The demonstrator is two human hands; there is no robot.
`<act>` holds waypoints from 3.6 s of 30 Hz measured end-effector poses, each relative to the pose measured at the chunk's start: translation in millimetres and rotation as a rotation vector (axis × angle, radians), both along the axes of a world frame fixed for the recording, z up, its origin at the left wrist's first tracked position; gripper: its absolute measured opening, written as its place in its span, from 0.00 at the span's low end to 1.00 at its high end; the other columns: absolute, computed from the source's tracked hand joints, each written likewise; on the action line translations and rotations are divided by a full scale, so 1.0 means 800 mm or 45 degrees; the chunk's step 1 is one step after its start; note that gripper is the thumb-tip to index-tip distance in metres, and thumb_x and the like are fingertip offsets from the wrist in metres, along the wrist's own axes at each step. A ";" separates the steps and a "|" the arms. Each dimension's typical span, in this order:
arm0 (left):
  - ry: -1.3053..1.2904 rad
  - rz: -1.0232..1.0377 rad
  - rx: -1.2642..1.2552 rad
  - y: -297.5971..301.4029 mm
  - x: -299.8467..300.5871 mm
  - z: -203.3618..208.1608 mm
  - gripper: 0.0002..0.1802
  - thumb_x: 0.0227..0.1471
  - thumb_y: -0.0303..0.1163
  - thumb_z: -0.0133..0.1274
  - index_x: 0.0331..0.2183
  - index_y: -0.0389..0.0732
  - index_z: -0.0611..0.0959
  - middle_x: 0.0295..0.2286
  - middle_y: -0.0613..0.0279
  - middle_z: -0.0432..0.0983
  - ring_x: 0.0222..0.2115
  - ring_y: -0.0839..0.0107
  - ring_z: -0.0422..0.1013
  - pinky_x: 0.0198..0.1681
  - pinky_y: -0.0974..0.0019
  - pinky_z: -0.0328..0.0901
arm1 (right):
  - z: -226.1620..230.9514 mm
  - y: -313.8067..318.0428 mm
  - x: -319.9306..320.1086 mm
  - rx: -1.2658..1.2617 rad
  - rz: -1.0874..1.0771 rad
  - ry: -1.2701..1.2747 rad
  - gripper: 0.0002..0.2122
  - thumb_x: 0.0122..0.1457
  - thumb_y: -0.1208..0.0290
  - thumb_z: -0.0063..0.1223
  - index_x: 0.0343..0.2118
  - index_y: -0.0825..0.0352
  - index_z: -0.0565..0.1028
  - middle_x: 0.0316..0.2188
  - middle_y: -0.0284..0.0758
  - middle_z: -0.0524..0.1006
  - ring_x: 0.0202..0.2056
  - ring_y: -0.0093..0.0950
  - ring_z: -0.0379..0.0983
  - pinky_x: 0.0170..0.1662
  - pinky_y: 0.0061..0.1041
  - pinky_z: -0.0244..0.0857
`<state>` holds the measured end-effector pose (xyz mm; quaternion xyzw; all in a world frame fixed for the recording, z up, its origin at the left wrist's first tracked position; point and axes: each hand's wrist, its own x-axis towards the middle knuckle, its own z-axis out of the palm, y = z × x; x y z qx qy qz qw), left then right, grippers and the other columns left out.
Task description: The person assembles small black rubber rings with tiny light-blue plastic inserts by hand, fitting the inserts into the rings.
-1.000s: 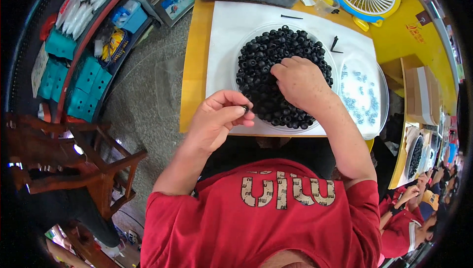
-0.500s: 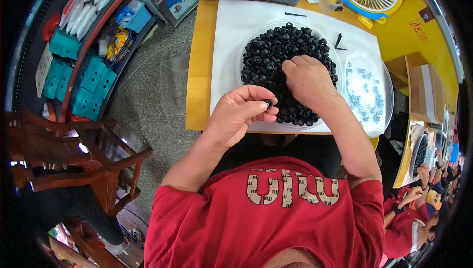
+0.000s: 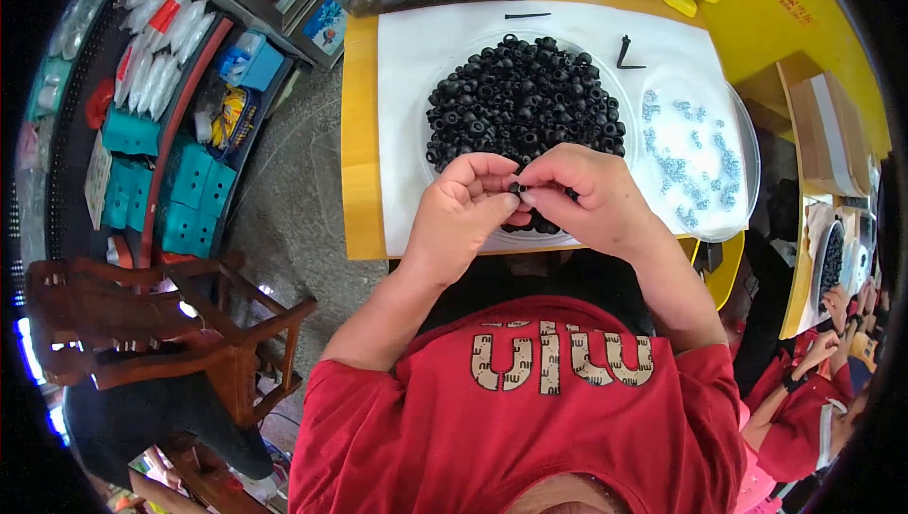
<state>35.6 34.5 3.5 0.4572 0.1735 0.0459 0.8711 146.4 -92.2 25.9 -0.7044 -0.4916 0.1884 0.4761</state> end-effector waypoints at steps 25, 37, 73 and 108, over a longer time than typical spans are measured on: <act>0.082 -0.110 -0.289 0.003 0.001 0.004 0.16 0.41 0.17 0.44 0.37 0.32 0.71 0.32 0.53 0.71 0.33 0.66 0.70 0.38 0.69 0.66 | -0.015 -0.013 0.005 -0.132 -0.215 0.525 0.03 0.44 0.77 0.48 0.25 0.69 0.71 0.19 0.31 0.72 0.22 0.15 0.67 0.25 0.15 0.61; 0.035 0.047 -0.171 -0.007 0.005 0.000 0.10 0.44 0.18 0.46 0.33 0.35 0.70 0.29 0.57 0.70 0.29 0.70 0.70 0.34 0.69 0.68 | 0.001 -0.016 -0.007 -0.001 -0.197 0.124 0.05 0.44 0.80 0.46 0.26 0.67 0.71 0.24 0.37 0.72 0.27 0.29 0.70 0.29 0.21 0.64; 0.038 -0.003 -0.354 -0.008 0.007 -0.005 0.12 0.43 0.18 0.46 0.35 0.36 0.69 0.29 0.59 0.69 0.28 0.68 0.70 0.32 0.68 0.69 | 0.005 -0.018 -0.019 0.049 -0.276 -0.135 0.08 0.44 0.80 0.48 0.31 0.67 0.69 0.24 0.36 0.72 0.25 0.26 0.71 0.28 0.20 0.65; -0.005 -0.081 -0.483 -0.008 0.006 -0.002 0.12 0.43 0.17 0.46 0.34 0.37 0.70 0.30 0.58 0.70 0.28 0.69 0.70 0.32 0.68 0.69 | -0.012 -0.021 -0.008 -0.001 -0.136 0.827 0.10 0.47 0.78 0.49 0.34 0.69 0.66 0.28 0.30 0.70 0.30 0.16 0.67 0.32 0.15 0.62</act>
